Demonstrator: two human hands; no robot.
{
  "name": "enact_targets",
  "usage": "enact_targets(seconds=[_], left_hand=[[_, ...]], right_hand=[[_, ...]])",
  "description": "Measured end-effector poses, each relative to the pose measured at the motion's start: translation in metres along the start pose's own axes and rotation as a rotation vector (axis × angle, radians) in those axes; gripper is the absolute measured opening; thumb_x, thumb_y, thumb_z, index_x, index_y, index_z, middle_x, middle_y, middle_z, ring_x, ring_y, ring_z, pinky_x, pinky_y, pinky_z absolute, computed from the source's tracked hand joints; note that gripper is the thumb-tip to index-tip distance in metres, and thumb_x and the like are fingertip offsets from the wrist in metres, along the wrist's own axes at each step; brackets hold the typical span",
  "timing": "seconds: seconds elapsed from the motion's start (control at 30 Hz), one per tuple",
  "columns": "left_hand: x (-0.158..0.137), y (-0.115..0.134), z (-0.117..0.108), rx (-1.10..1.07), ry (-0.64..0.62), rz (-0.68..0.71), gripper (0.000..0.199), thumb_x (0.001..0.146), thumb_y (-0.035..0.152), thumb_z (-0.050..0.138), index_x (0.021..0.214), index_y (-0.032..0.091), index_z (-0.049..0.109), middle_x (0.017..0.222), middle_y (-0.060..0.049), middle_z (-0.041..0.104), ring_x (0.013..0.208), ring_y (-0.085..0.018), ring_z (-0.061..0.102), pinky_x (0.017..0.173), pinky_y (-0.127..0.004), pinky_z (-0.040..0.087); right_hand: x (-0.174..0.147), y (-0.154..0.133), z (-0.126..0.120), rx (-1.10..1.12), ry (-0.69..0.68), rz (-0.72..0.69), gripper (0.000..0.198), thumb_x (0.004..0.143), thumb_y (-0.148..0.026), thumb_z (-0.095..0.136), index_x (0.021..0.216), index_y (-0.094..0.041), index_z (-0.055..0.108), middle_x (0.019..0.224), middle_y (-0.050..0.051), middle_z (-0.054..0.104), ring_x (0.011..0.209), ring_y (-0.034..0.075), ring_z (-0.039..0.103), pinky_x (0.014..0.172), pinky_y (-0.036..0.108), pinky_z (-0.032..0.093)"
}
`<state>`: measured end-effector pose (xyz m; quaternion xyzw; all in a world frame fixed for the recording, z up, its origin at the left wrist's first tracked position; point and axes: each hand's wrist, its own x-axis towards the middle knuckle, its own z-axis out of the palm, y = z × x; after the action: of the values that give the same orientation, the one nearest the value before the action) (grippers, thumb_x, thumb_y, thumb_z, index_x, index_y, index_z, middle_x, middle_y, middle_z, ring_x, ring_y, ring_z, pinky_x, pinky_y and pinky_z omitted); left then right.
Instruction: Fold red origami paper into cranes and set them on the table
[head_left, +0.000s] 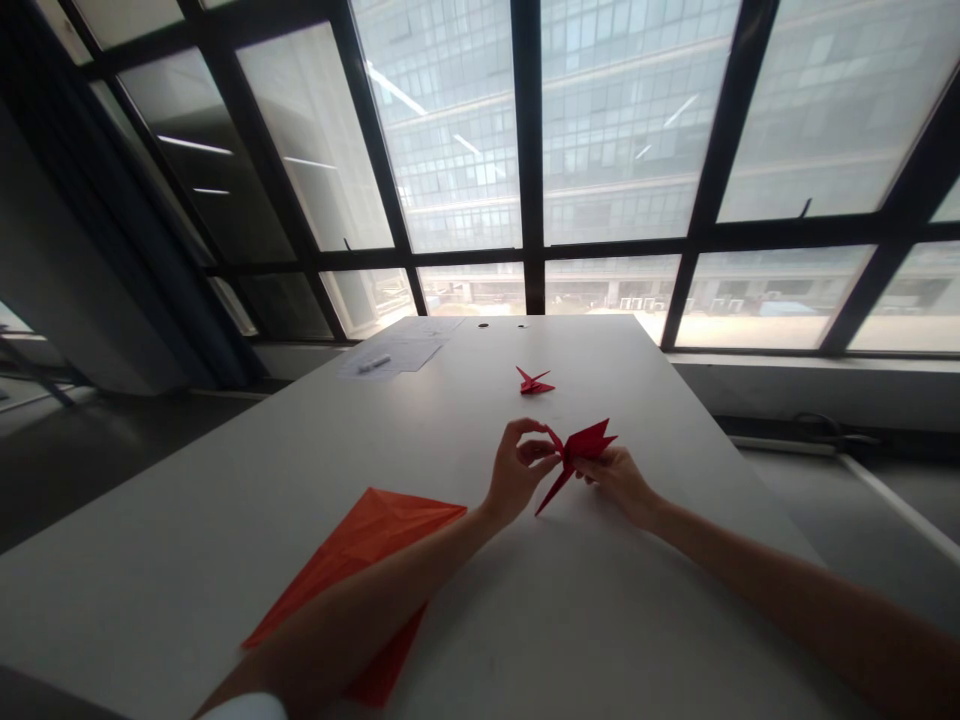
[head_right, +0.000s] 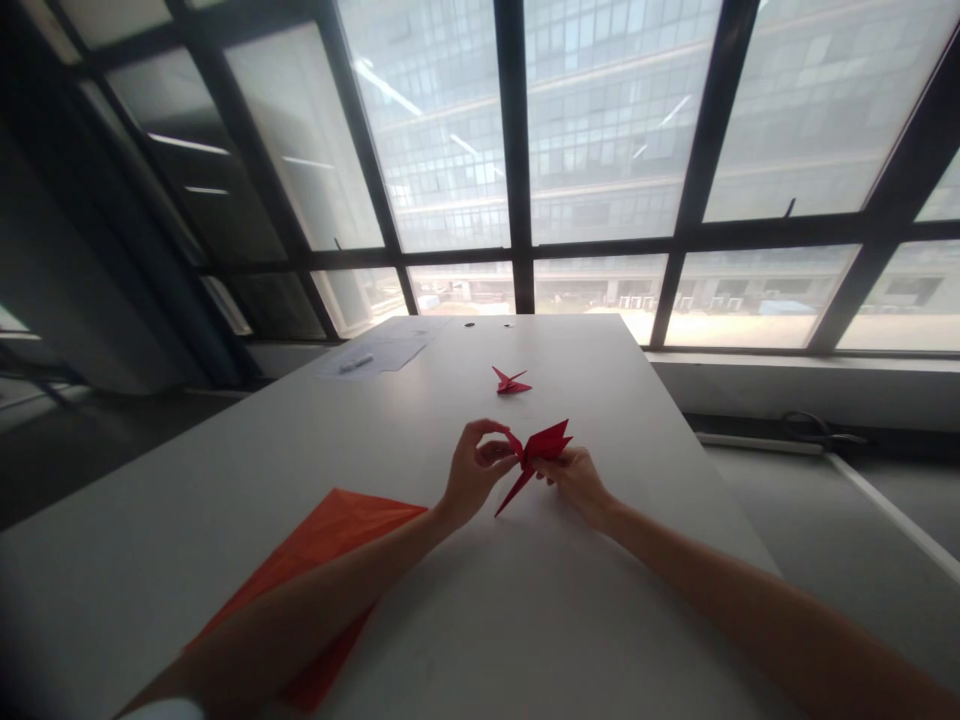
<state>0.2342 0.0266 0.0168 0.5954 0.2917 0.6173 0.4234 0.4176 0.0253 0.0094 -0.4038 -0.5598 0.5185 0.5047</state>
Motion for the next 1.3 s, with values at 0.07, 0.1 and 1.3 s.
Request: enact_targets(seconds=[0.07, 0.1, 1.3], left_hand=[[-0.0003, 0.0, 0.0017, -0.025, 0.007, 0.005, 0.043, 0.073, 0.026, 0.082, 0.105, 0.02, 0.054, 0.106, -0.004, 0.062, 0.084, -0.015, 0.068, 0.076, -0.029, 0.058], [-0.0005, 0.0005, 0.0019, 0.006, -0.006, 0.017, 0.035, 0.074, 0.027, 0.08, 0.099, 0.019, 0.057, 0.103, -0.004, 0.061, 0.084, -0.015, 0.067, 0.076, -0.029, 0.058], [-0.004, 0.006, 0.0044, -0.04, -0.09, -0.276, 0.039, 0.072, 0.042, 0.081, 0.093, 0.011, 0.074, 0.079, -0.007, 0.07, 0.068, -0.015, 0.06, 0.066, -0.027, 0.047]], right_hand=[[-0.0007, -0.0008, 0.0021, -0.005, -0.014, -0.026, 0.024, 0.068, -0.041, 0.079, 0.07, -0.017, 0.075, 0.062, 0.003, 0.066, 0.058, 0.014, 0.051, 0.056, 0.027, 0.038], [-0.0008, -0.0011, 0.003, -0.006, -0.017, -0.039, 0.024, 0.067, -0.04, 0.079, 0.068, -0.017, 0.075, 0.061, 0.003, 0.065, 0.057, 0.014, 0.05, 0.055, 0.027, 0.038], [-0.0036, 0.005, 0.0065, -0.093, -0.078, -0.142, 0.026, 0.074, -0.04, 0.074, 0.083, -0.016, 0.078, 0.073, 0.004, 0.071, 0.066, 0.018, 0.058, 0.063, 0.029, 0.045]])
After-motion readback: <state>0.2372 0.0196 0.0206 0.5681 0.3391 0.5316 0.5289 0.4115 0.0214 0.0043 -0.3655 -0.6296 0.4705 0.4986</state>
